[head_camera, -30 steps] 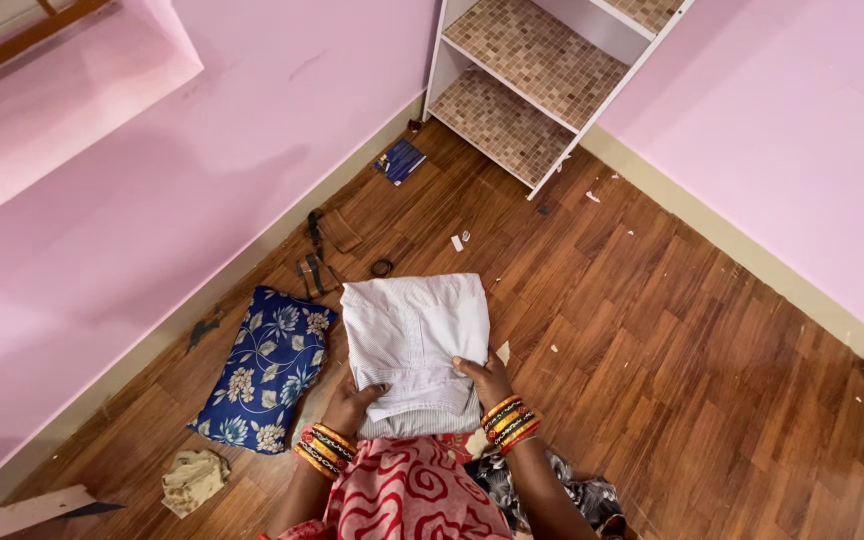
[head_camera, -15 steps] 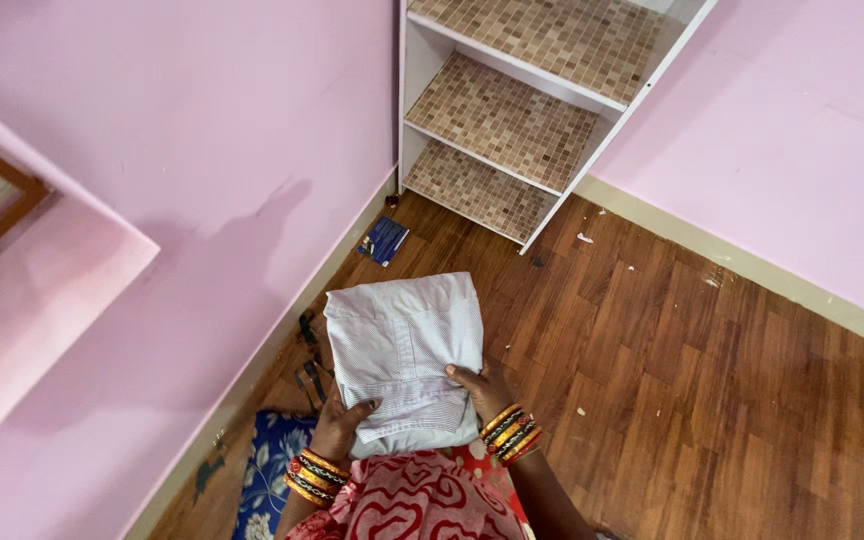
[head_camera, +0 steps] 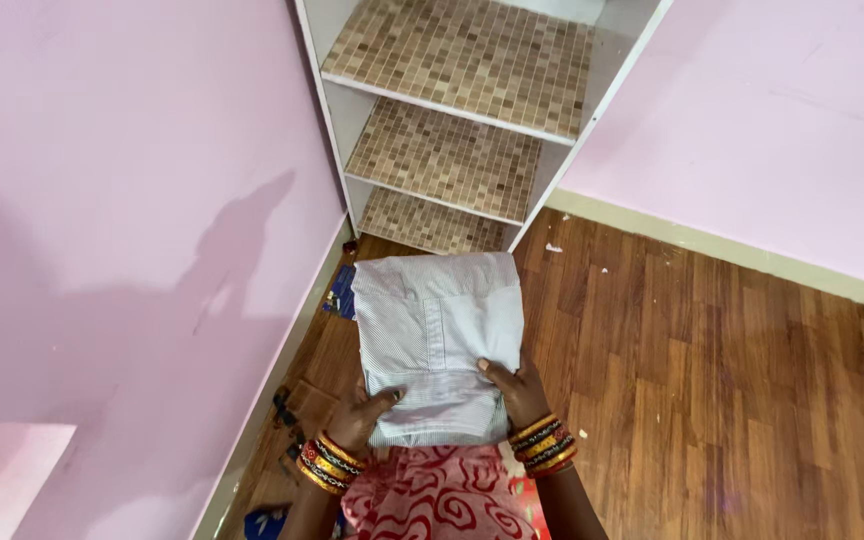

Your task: The person picks up a shirt from a pile on the floor, spreads it out on a white surface, buttons the front, and folds it into a square before placing it on a shelf.

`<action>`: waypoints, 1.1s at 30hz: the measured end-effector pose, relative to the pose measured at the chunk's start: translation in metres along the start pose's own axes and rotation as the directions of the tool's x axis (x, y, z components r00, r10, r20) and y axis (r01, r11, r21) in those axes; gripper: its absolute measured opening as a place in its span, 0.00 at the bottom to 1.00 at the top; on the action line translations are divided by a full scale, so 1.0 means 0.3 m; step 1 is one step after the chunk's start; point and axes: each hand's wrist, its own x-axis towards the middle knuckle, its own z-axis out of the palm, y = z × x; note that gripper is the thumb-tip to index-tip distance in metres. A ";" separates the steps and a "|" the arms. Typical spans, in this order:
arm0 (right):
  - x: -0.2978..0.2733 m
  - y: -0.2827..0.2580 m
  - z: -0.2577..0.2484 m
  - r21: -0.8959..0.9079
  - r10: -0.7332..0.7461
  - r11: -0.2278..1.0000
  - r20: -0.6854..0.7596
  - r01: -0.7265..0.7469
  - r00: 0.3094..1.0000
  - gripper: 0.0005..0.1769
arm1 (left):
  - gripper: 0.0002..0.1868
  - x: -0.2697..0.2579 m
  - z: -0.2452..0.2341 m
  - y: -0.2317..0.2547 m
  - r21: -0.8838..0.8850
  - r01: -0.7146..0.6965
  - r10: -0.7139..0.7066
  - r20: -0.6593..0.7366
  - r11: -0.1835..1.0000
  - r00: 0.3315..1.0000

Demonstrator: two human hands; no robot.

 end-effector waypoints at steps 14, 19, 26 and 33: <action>0.651 -0.477 -0.201 0.009 -0.086 0.996 0.124 0.086 0.988 0.41 | 0.41 0.589 0.409 0.419 -0.158 -0.152 0.164 0.063 0.976 0.985; 0.728 -0.609 -0.190 0.010 -0.137 0.991 0.140 0.136 0.981 0.42 | 0.39 0.678 0.451 0.505 -0.136 -0.193 0.201 0.044 0.972 0.979; 0.810 -0.660 -0.226 0.093 -0.185 0.980 0.132 0.174 0.974 0.38 | 0.40 0.789 0.495 0.591 -0.086 -0.228 0.235 0.084 0.970 0.968; 0.841 -0.800 -0.190 0.106 -0.111 0.988 0.017 0.108 0.994 0.38 | 0.38 0.900 0.496 0.694 -0.091 -0.188 0.204 0.209 0.978 0.956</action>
